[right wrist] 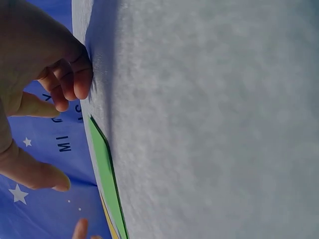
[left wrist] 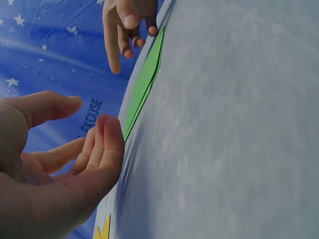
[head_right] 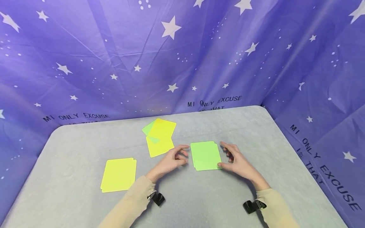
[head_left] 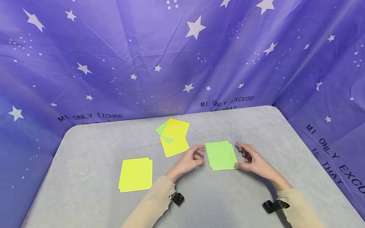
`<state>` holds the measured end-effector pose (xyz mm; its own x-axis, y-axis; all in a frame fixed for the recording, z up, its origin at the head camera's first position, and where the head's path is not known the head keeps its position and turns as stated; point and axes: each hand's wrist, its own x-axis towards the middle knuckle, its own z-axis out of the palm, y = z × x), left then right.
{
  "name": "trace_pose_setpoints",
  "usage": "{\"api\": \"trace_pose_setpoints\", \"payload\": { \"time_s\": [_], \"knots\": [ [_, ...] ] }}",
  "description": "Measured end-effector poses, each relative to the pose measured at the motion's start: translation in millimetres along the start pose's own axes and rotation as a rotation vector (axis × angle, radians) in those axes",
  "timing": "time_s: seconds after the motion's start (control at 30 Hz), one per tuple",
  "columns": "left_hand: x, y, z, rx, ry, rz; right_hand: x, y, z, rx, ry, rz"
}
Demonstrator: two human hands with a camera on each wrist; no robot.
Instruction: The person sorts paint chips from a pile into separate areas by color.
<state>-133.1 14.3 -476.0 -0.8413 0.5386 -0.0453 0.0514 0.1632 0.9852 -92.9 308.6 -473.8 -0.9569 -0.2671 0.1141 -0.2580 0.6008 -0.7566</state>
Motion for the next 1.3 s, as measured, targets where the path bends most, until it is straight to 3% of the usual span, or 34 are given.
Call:
{"api": "trace_pose_setpoints", "payload": {
  "time_s": [0.23, 0.6, 0.93, 1.3],
  "knots": [
    [-6.3, -4.8, -15.6, 0.025, 0.033, -0.007, 10, -6, 2, 0.023, -0.028, 0.025],
    [-12.3, -6.0, -40.6, 0.007, 0.088, -0.01, 38, -19, 19, 0.073, -0.047, -0.007],
    [-13.1, -12.3, -62.5, 0.03, 0.179, -0.013, 64, -34, 43, 0.153, -0.034, -0.037],
    [-17.2, -12.1, -88.5, 0.049, 0.271, -0.035, 80, -53, 69, 0.234, -0.025, -0.002]
  ]
}}
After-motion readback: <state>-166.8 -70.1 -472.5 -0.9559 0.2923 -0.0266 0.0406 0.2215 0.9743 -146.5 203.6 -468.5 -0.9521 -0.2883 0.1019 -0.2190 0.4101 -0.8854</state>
